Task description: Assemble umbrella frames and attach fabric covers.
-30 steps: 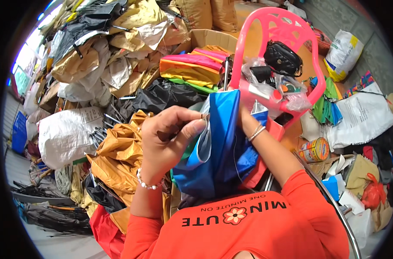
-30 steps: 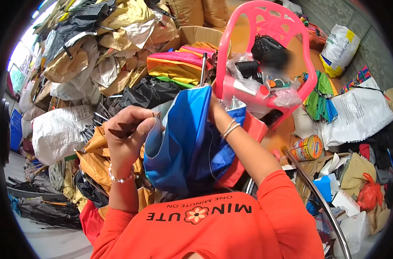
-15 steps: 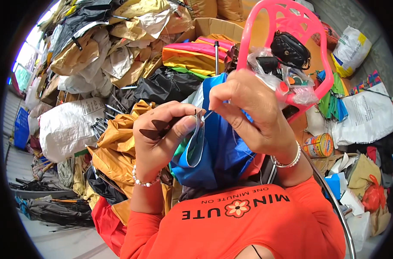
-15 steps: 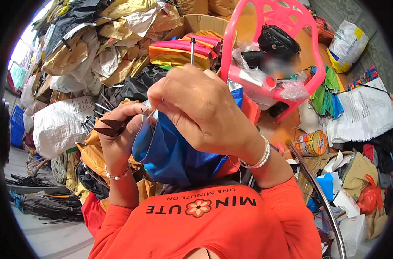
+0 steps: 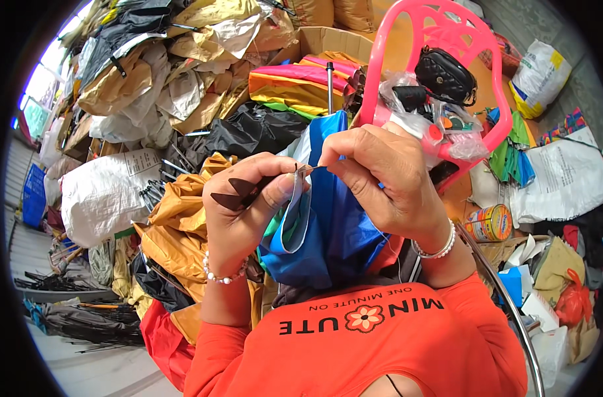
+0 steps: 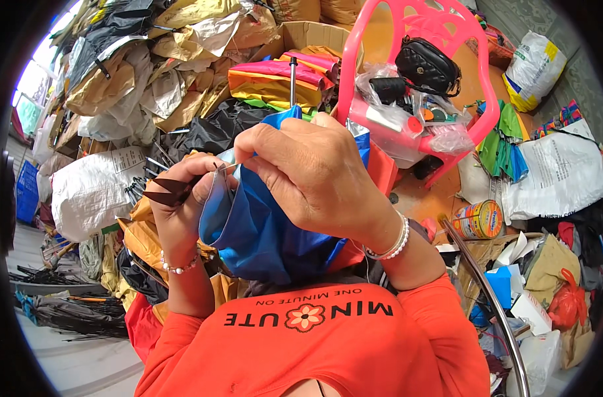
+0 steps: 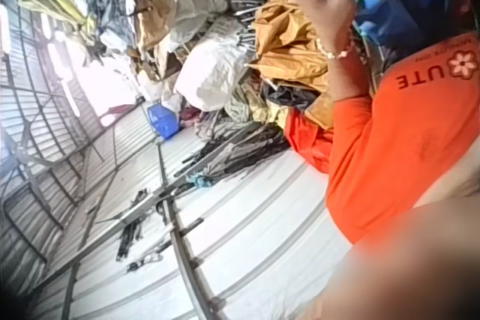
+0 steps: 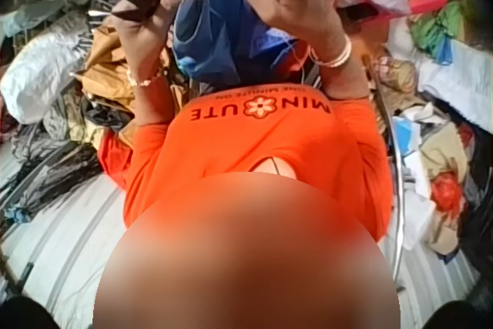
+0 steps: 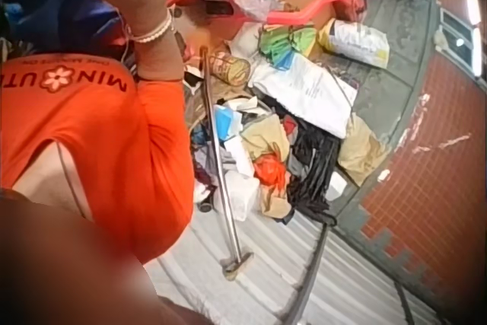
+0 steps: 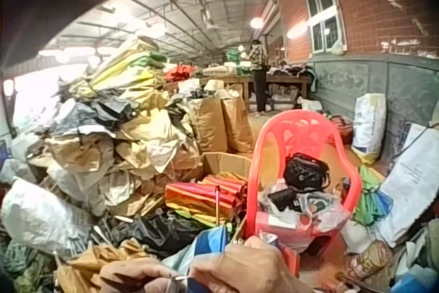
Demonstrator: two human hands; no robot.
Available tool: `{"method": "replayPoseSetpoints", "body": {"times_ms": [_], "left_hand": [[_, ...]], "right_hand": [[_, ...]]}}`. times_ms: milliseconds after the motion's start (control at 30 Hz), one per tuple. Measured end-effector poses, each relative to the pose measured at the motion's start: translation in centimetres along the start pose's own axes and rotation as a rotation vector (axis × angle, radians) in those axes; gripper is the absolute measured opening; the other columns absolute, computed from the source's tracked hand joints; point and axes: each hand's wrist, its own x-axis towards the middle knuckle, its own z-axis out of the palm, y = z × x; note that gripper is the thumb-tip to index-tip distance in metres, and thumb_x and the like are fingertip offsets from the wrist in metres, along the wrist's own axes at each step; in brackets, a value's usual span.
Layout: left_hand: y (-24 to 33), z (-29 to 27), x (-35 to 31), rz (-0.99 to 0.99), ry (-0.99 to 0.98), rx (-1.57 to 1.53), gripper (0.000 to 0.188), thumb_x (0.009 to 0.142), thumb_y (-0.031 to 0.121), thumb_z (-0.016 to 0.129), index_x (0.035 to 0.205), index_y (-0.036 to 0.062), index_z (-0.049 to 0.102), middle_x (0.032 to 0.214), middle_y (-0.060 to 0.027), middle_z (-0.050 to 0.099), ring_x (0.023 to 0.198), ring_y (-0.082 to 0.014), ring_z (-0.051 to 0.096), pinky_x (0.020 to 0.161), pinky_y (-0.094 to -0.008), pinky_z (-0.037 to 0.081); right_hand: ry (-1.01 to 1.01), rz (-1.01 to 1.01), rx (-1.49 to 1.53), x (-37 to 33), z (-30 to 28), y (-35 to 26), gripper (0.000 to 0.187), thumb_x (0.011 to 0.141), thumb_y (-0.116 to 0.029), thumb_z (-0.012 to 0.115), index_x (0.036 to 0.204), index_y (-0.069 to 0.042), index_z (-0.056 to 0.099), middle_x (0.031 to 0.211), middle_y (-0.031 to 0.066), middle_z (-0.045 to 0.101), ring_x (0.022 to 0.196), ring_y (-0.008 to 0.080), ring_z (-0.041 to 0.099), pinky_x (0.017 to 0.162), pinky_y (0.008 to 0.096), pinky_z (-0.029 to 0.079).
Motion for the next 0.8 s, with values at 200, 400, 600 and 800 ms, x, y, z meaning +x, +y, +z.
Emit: {"method": "replayPoseSetpoints", "body": {"times_ms": [200, 400, 600, 800], "left_hand": [[0.0, 0.1, 0.0, -0.009, 0.012, -0.014, 0.012, 0.074, -0.004, 0.064, 0.087, -0.0047, 0.063, 0.079, -0.0081, 0.063, 0.065, -0.0123, 0.058, 0.059, -0.0183, 0.043], [-0.1, 0.1, 0.1, 0.01, -0.015, 0.02, 0.014, 0.071, -0.005, 0.067, 0.084, -0.0044, 0.063, 0.078, -0.0077, 0.063, 0.064, -0.0127, 0.058, 0.058, -0.0184, 0.044], [-0.4, 0.5, 0.4, 0.048, -0.03, -0.02, 0.014, 0.068, -0.006, 0.07, 0.08, -0.003, 0.063, 0.076, -0.0058, 0.063, 0.058, -0.0101, 0.052, 0.054, -0.0173, 0.04], [-0.5, 0.9, 0.5, 0.014, -0.056, 0.002, 0.014, 0.067, -0.007, 0.07, 0.078, -0.002, 0.064, 0.073, -0.0048, 0.062, 0.055, -0.0078, 0.047, 0.051, -0.0163, 0.037]], "right_hand": [[0.013, -0.01, -0.004, 0.0, -0.1, 0.0, 0.006, 0.077, -0.002, 0.058, 0.082, -0.005, 0.057, 0.071, 0.0009, 0.056, 0.053, 0.0136, 0.04, 0.057, 0.0248, 0.033], [0.046, -0.032, 0.035, -0.1, 0.2, 0.2, 0.004, 0.079, -0.003, 0.057, 0.082, -0.005, 0.057, 0.071, -0.0002, 0.055, 0.054, 0.0117, 0.038, 0.057, 0.0229, 0.032], [-0.02, 0.214, 0.502, -0.6, 0.9, 0.7, 0.003, 0.083, -0.004, 0.053, 0.085, -0.005, 0.055, 0.076, -0.0009, 0.053, 0.06, 0.0072, 0.038, 0.059, 0.0188, 0.03], [-0.036, 0.391, 0.936, -1.0, 2.1, 1.6, 0.008, 0.085, -0.005, 0.05, 0.092, -0.006, 0.055, 0.078, -0.0025, 0.052, 0.065, 0.0066, 0.042, 0.061, 0.0182, 0.033]]}}
